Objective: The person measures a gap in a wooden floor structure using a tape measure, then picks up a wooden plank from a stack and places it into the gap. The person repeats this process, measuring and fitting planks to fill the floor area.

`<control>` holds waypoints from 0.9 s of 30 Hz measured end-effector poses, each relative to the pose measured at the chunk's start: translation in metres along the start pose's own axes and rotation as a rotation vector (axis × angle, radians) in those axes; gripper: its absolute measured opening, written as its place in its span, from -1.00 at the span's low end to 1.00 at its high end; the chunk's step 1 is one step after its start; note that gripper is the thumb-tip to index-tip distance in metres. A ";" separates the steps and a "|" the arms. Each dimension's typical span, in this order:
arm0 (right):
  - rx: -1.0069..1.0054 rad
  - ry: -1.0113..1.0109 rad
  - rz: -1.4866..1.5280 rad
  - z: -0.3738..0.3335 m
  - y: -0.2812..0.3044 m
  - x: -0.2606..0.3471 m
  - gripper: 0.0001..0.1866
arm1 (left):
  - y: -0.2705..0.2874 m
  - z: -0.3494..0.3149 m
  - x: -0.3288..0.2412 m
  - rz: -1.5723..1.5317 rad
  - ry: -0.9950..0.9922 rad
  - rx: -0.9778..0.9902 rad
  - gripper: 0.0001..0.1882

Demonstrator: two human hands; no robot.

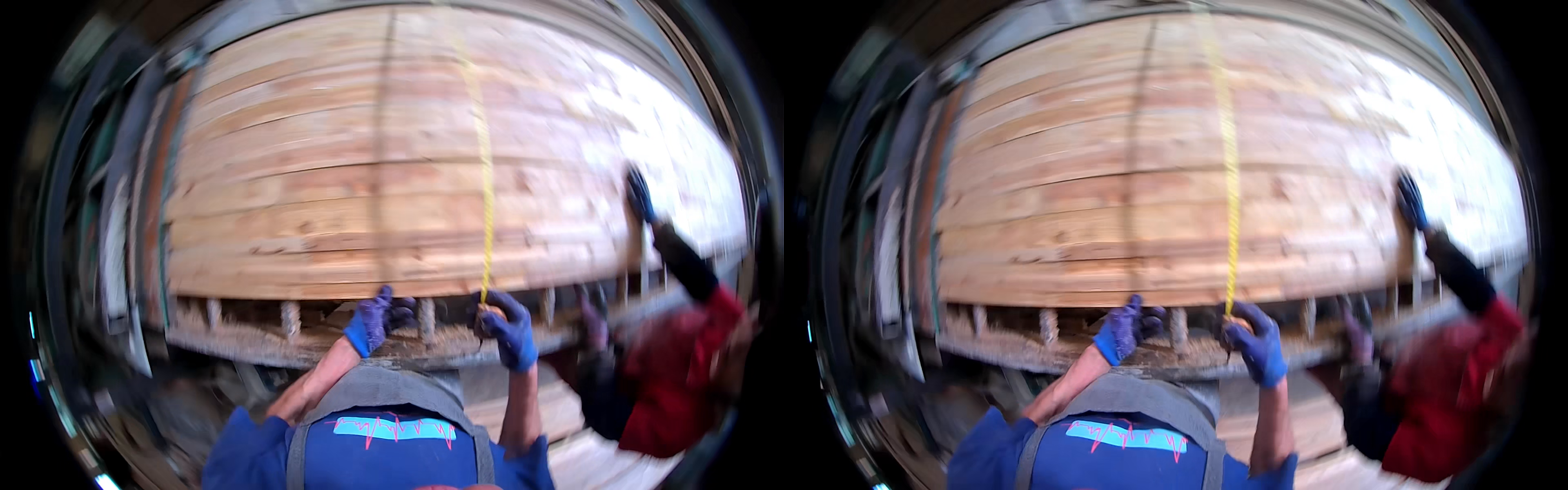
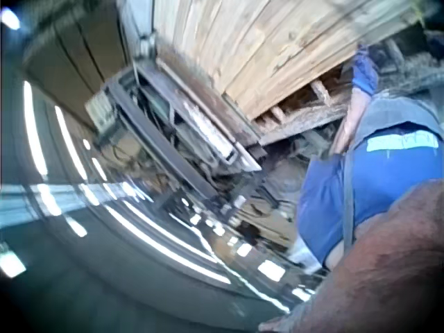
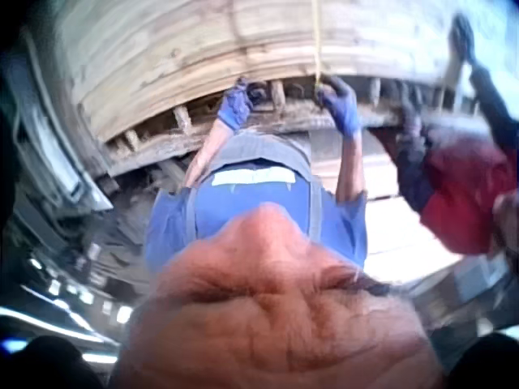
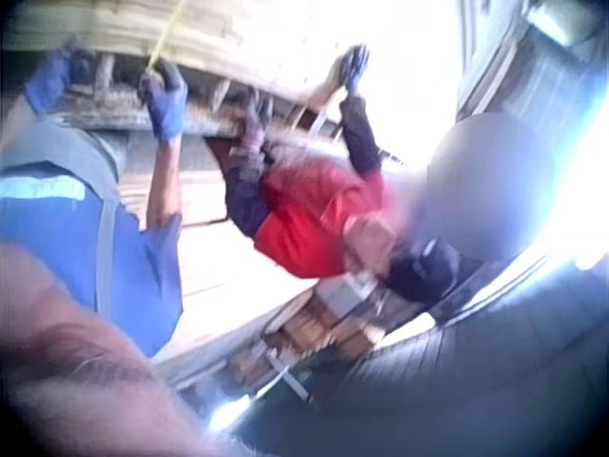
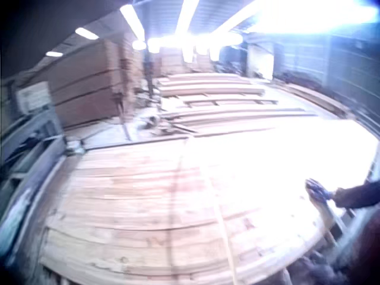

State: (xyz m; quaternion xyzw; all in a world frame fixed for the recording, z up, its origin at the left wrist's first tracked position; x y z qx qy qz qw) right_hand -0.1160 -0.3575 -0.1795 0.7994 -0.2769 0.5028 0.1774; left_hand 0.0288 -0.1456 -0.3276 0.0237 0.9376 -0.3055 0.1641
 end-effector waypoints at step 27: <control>0.801 0.102 -0.167 0.002 -0.413 0.033 -0.47 | 0.210 -0.345 -0.359 1.167 -1.694 -0.838 -0.54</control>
Point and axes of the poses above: each hand's wrist, its own z-axis towards the middle knuckle, its own y-axis out of the back of the hand, x = y × z, the point moved 5 cm from there along z, towards the middle knuckle, and after that the axes turned 1 degree about -y, right-handed, at the moved point
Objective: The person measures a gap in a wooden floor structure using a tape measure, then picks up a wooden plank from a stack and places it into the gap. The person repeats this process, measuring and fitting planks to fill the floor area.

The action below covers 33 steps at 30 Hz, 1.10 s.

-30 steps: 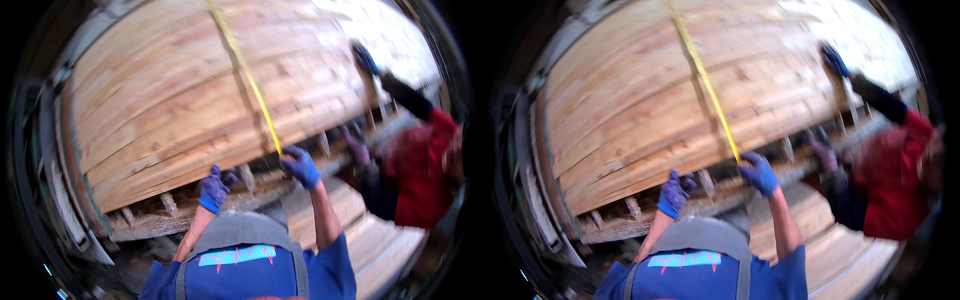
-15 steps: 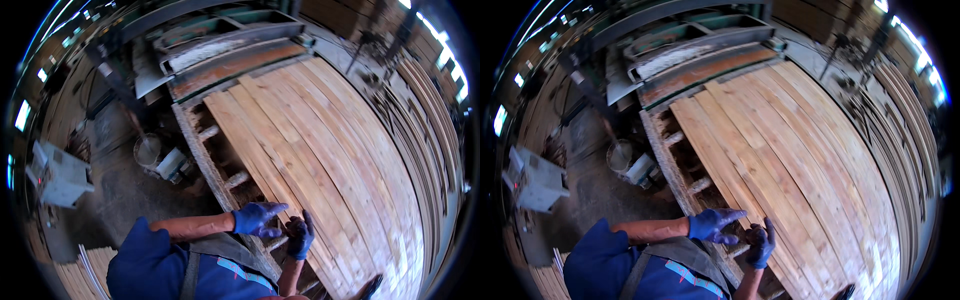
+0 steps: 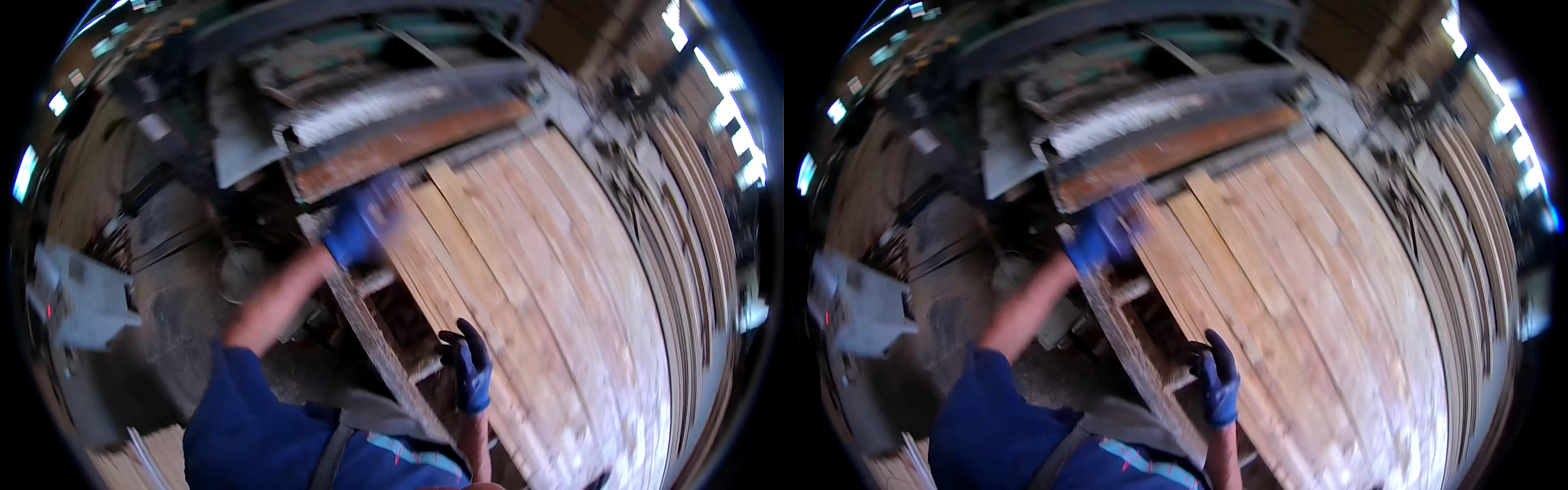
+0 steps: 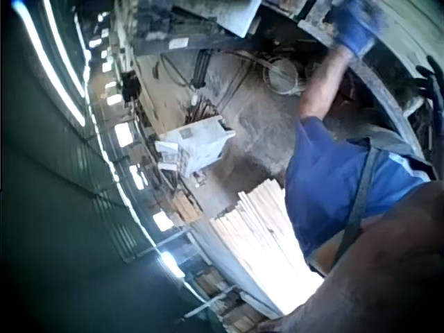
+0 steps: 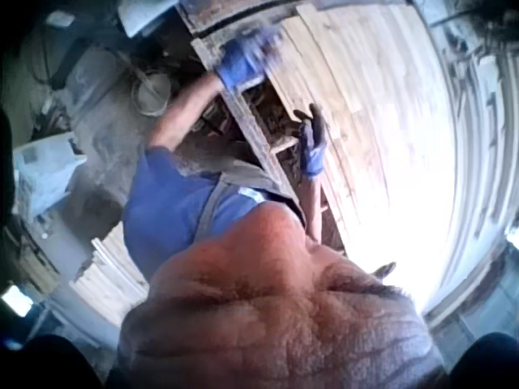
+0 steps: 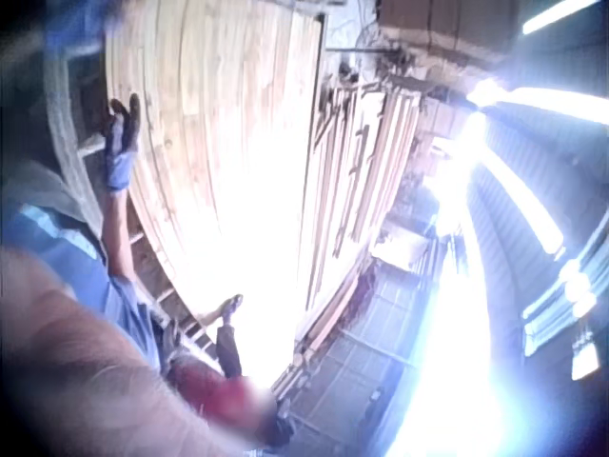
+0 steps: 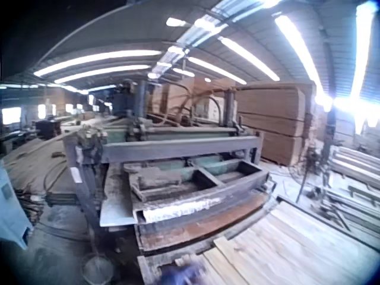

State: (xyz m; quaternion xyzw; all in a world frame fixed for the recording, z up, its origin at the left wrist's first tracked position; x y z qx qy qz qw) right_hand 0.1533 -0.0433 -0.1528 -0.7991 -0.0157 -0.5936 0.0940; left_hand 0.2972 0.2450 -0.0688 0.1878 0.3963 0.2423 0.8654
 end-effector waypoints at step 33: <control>-0.888 -0.188 -1.307 -0.276 0.296 -0.089 -0.38 | -0.257 -0.226 0.062 -1.136 1.447 0.018 -0.20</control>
Point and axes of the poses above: each hand's wrist, its own z-axis towards the middle knuckle, its own y-axis out of the back of the hand, x = y × z, the point moved 5 cm from there along z, towards the middle knuckle, and after that the axes turned 1 degree about -y, right-handed, at the moved point
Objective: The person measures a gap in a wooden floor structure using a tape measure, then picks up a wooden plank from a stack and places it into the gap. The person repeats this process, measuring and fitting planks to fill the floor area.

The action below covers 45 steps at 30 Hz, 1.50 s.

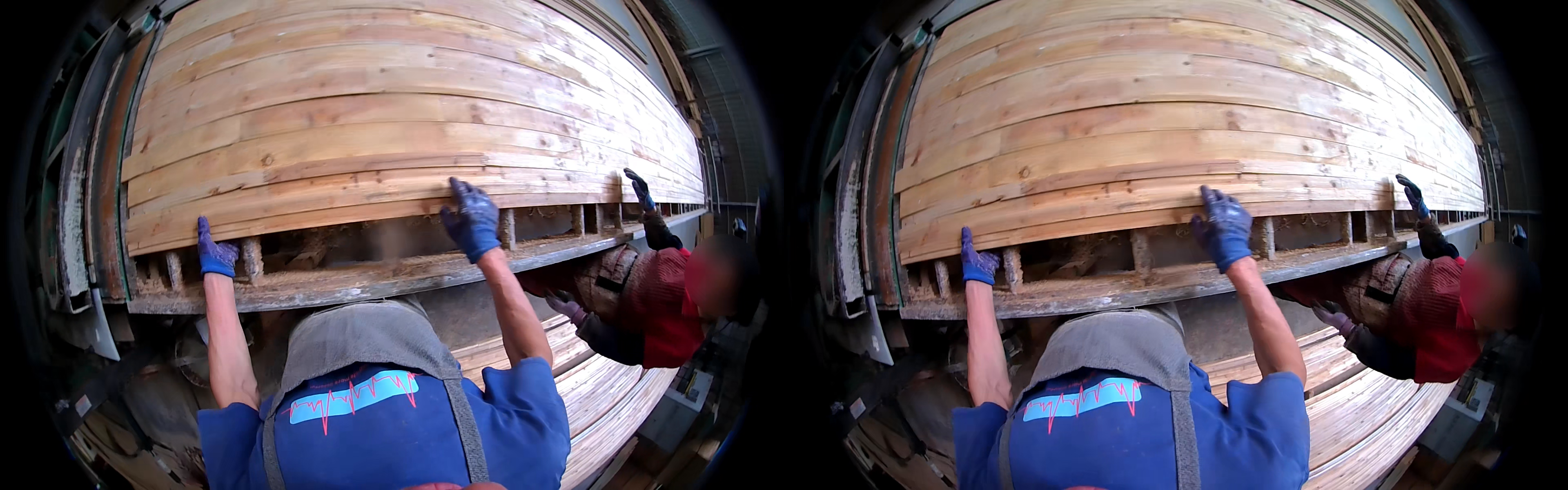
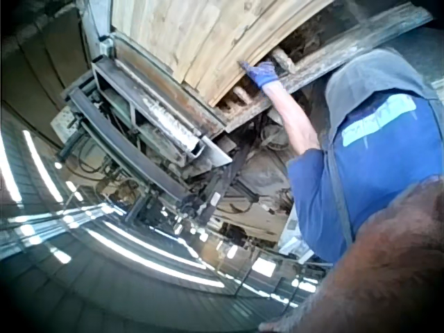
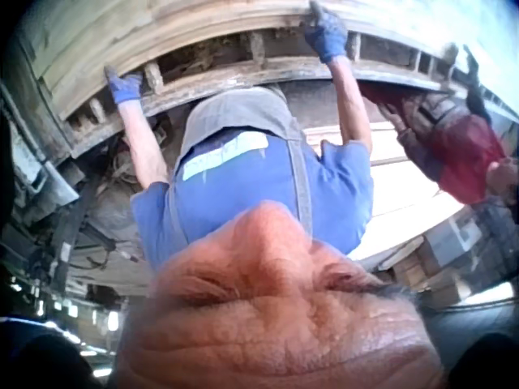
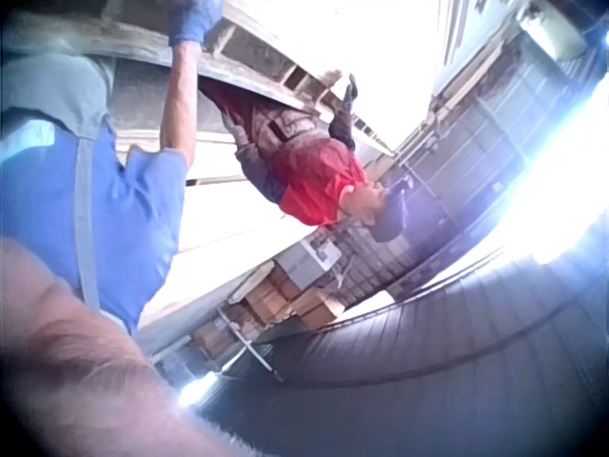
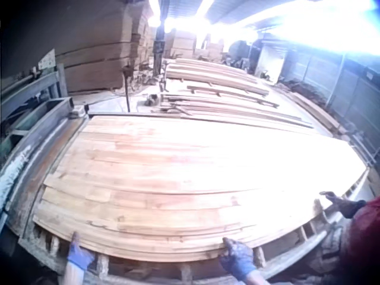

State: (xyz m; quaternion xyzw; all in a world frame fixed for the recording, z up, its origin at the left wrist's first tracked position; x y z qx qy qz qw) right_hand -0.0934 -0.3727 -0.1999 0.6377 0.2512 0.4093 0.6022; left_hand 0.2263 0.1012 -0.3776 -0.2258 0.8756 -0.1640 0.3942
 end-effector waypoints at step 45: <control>0.184 0.437 0.146 0.001 -0.030 0.025 -0.55 | -0.037 0.004 0.004 -0.138 -0.101 0.034 0.13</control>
Point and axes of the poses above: each hand's wrist, its own z-axis towards the middle knuckle, its own y-axis out of the back of the hand, x = y × z, the point moved 5 cm from there along z, towards the middle knuckle, and after that the axes turned 1 degree about -y, right-handed, at the moved point
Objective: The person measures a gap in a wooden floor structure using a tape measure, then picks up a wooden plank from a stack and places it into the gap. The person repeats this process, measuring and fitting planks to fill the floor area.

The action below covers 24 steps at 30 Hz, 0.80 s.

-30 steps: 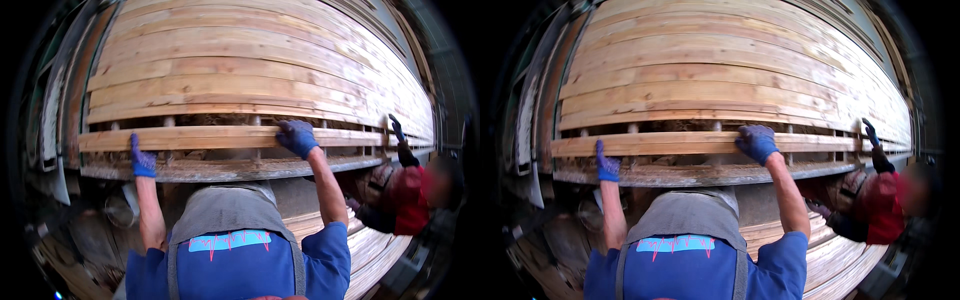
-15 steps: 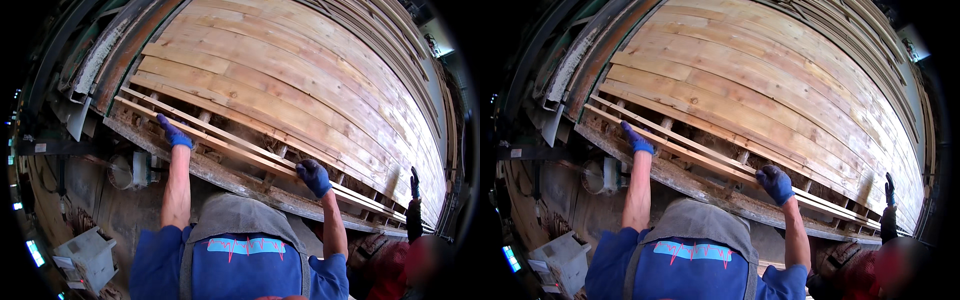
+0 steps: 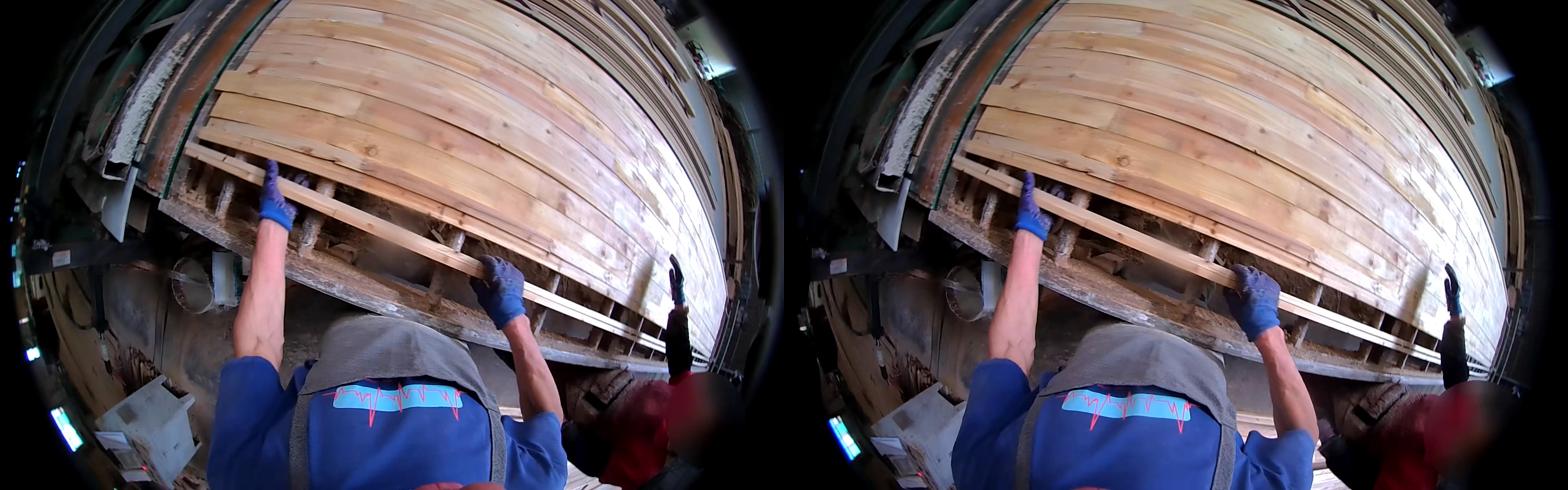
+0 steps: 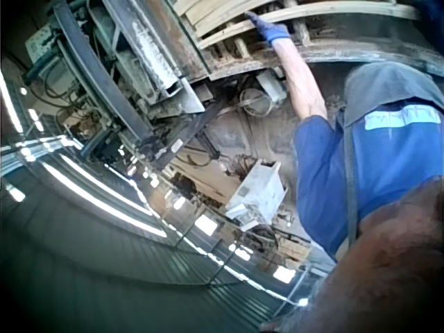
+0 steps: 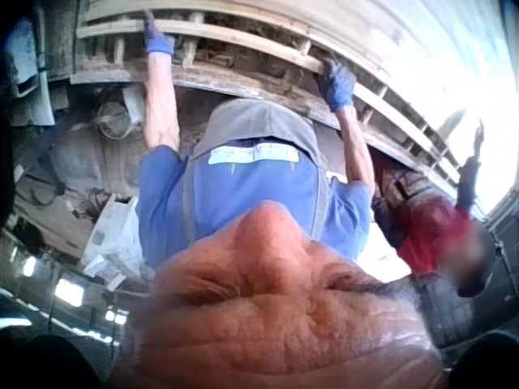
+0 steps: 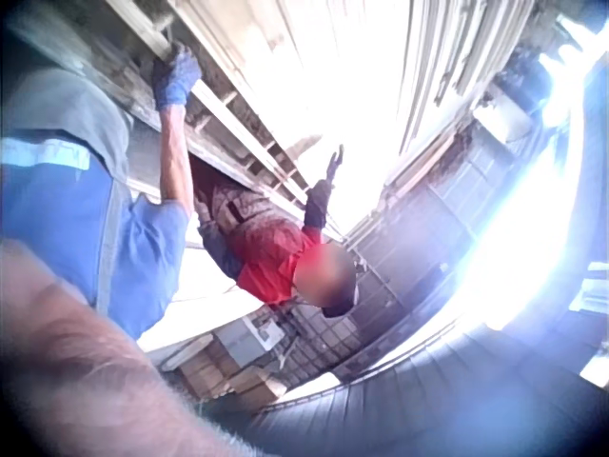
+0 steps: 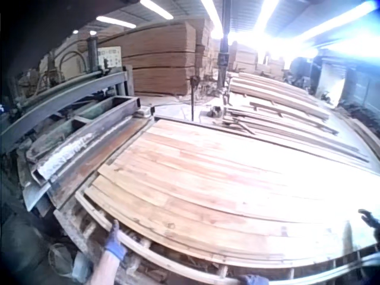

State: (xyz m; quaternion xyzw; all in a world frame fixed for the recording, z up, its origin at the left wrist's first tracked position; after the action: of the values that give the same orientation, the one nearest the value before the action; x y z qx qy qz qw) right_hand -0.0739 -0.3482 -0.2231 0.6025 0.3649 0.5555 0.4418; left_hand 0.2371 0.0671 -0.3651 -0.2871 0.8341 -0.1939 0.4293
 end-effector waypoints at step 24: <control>0.297 0.004 -0.022 0.061 0.018 0.009 -0.66 | 0.011 -0.072 -0.024 -0.048 -0.150 -0.163 -0.30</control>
State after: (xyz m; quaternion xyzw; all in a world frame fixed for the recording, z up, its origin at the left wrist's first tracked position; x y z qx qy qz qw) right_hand -0.0136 -0.3540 -0.2026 0.6562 0.4503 0.4918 0.3532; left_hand 0.1857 0.0962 -0.3170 -0.3545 0.8055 -0.1134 0.4612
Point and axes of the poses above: each hand's wrist, its own z-axis towards the middle knuckle, its own y-axis out of the back of the hand, x = y × z, the point moved 5 cm from there along z, towards the middle knuckle, and after that the axes turned 1 degree about -y, right-handed, at the moved point
